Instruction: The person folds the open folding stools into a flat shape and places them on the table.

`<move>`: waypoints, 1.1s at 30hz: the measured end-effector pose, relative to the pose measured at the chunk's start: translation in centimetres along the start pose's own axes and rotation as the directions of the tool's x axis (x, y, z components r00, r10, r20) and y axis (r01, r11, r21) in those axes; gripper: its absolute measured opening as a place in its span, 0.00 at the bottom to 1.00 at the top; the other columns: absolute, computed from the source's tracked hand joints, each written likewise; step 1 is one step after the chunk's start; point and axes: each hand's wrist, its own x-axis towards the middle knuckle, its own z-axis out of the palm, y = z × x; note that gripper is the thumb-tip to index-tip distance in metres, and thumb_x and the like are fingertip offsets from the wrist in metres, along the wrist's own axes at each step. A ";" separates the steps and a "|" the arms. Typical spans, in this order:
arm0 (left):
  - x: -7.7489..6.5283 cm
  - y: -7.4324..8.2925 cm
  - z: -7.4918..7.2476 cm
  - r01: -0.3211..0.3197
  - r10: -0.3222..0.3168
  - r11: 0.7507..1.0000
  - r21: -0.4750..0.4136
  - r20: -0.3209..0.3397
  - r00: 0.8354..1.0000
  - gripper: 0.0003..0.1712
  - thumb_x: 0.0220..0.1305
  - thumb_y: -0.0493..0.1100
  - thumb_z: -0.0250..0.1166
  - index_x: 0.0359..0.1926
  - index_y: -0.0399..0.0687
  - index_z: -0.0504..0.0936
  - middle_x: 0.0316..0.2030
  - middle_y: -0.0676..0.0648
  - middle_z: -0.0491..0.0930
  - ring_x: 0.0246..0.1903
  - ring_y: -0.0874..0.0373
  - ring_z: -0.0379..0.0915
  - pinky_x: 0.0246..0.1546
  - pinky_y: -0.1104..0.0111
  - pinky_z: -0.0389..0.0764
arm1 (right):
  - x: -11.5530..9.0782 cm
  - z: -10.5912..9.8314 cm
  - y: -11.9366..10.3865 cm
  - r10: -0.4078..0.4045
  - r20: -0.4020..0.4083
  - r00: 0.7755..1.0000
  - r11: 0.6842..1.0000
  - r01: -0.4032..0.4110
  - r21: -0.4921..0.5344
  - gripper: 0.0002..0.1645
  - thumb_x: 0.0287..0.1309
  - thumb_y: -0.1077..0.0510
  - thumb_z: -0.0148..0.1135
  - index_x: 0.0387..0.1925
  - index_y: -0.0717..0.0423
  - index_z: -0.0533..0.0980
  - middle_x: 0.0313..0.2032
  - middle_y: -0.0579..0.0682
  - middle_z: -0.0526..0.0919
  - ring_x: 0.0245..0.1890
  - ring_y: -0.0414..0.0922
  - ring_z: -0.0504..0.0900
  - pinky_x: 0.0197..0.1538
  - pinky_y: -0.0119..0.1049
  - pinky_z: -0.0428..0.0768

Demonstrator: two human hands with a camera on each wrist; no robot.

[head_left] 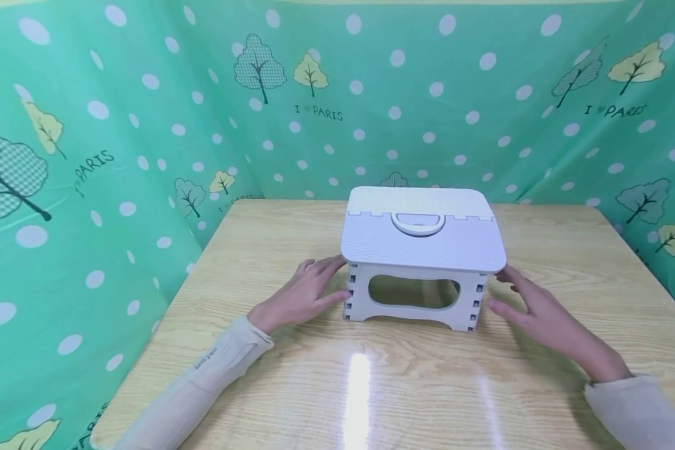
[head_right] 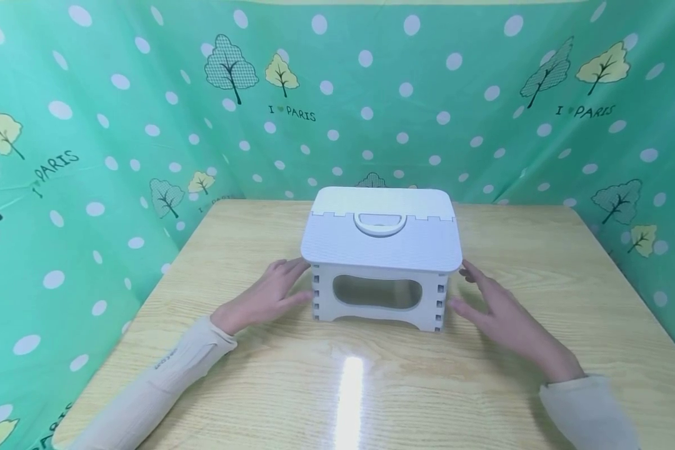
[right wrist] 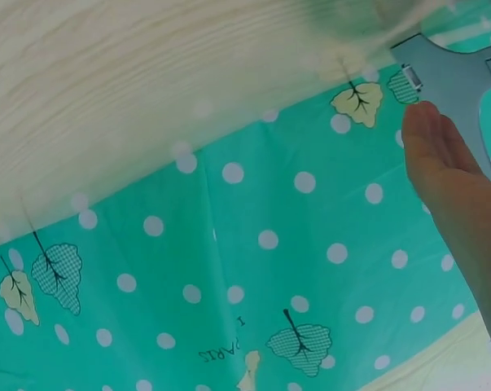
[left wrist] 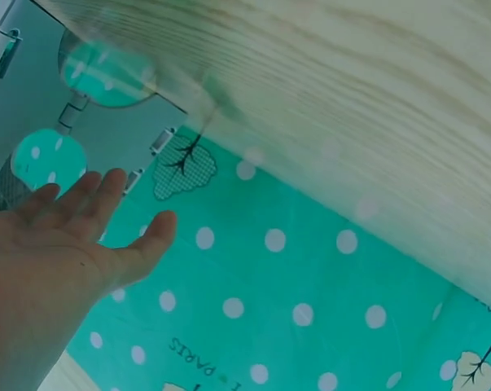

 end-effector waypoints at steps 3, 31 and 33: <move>0.1 0.2 0.0 0.005 -0.005 1.000 -0.018 0.011 1.000 0.44 0.73 0.70 0.43 0.78 0.50 0.51 0.74 0.46 0.60 0.71 0.50 0.58 0.68 0.39 0.56 | 0.0 0.3 0.0 -0.006 -0.002 1.000 1.000 0.006 0.009 0.48 0.70 0.44 0.58 0.79 0.49 0.45 0.67 0.70 0.65 0.65 0.70 0.64 0.58 0.75 0.63; 0.4 1.0 1.0 0.041 -0.030 0.993 -0.108 0.105 0.994 0.48 0.71 0.72 0.45 0.80 0.53 0.42 0.76 0.48 0.55 0.73 0.49 0.54 0.74 0.47 0.52 | 0.9 2.5 -0.7 -0.032 0.028 0.999 0.993 0.029 0.113 0.50 0.67 0.43 0.62 0.79 0.42 0.45 0.74 0.61 0.57 0.73 0.64 0.56 0.67 0.68 0.59; 0.4 1.2 1.1 0.049 -0.036 0.993 -0.111 0.115 0.993 0.49 0.70 0.74 0.45 0.79 0.54 0.43 0.76 0.48 0.55 0.73 0.46 0.54 0.73 0.48 0.53 | 0.8 2.7 -0.7 -0.033 0.039 0.999 0.993 0.028 0.115 0.50 0.67 0.43 0.62 0.79 0.44 0.45 0.74 0.62 0.58 0.72 0.65 0.56 0.67 0.69 0.60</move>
